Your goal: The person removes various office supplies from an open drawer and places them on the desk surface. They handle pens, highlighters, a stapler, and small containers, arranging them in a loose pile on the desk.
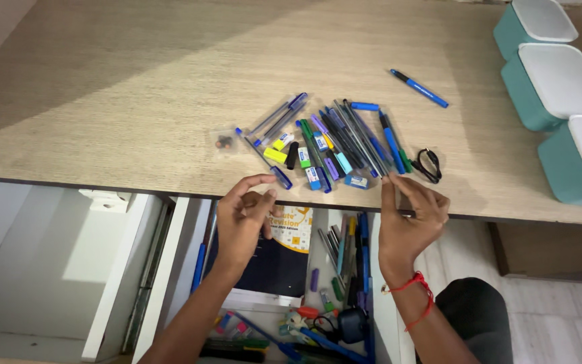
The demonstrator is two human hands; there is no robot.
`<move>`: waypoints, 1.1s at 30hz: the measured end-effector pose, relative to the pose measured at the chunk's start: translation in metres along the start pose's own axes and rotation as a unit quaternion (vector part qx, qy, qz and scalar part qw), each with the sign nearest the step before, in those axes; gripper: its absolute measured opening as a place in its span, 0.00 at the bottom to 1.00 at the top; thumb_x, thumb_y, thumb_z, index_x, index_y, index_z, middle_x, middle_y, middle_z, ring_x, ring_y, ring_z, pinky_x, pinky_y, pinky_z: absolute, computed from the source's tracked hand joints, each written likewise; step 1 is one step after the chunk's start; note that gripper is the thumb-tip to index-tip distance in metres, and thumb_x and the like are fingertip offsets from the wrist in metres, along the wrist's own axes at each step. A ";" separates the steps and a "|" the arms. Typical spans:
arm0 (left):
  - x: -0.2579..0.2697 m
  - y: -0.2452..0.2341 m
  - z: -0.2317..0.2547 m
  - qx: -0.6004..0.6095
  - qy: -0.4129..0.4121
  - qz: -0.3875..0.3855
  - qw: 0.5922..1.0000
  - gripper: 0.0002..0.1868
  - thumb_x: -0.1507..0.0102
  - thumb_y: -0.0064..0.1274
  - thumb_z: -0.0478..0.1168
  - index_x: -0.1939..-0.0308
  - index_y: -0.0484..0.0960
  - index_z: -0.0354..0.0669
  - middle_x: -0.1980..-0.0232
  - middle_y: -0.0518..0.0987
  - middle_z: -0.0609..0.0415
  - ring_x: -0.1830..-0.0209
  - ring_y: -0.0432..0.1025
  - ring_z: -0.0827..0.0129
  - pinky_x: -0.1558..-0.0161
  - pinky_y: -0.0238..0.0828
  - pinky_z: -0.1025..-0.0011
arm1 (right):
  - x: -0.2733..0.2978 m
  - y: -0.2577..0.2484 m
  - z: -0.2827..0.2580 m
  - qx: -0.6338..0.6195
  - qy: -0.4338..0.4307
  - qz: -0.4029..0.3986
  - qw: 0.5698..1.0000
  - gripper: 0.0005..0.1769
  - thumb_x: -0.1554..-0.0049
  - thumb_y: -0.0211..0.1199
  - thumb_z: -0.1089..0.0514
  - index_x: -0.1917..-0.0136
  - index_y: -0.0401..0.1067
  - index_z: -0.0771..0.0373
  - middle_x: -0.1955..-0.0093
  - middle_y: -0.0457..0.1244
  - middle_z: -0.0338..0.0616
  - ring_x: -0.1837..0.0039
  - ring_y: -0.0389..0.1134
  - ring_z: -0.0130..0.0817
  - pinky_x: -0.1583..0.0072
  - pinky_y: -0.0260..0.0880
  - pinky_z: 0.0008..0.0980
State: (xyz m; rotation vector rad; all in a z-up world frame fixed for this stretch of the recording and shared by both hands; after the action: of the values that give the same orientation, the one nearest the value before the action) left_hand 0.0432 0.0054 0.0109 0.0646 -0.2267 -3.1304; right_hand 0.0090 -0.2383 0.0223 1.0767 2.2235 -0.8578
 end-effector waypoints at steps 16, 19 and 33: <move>-0.001 -0.004 -0.011 -0.011 0.021 -0.024 0.999 0.10 0.34 0.55 0.34 0.51 0.84 0.34 0.77 0.78 0.54 0.87 0.63 0.82 0.85 0.56 0.79 | 0.012 -0.007 -0.006 -0.124 -0.050 0.010 0.991 0.04 0.36 0.69 0.65 0.50 0.74 0.65 0.51 0.69 0.42 0.56 0.63 0.23 0.54 0.61 0.23; -0.003 -0.004 -0.017 0.014 0.026 -0.073 0.997 0.08 0.33 0.54 0.33 0.53 0.85 0.32 0.76 0.78 0.54 0.85 0.65 0.82 0.85 0.57 0.78 | 0.020 -0.002 -0.008 -0.227 -0.065 -0.146 0.961 0.02 0.43 0.68 0.66 0.57 0.75 0.65 0.60 0.69 0.38 0.66 0.62 0.16 0.65 0.56 0.20; 0.007 0.002 -0.027 -0.221 -0.149 -0.347 0.899 0.14 0.37 0.58 0.43 0.55 0.86 0.36 0.75 0.83 0.52 0.89 0.69 0.76 0.85 0.65 0.77 | 0.040 0.039 0.014 0.152 -0.029 -0.619 0.770 0.25 0.53 0.63 0.63 0.42 0.78 0.49 0.52 0.70 0.54 0.51 0.73 0.54 0.49 0.74 0.47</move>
State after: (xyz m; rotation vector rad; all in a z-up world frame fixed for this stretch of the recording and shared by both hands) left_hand 0.0374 -0.0010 -0.0155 -0.4337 0.6696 -3.7769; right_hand 0.0211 -0.2105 -0.0265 -0.5492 2.6388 -1.7360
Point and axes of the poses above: each hand's wrist, its own x-axis away from the middle knuckle, its own y-axis out of the palm, z = x × y, the point moved 2 cm from there along -x, towards the middle knuckle
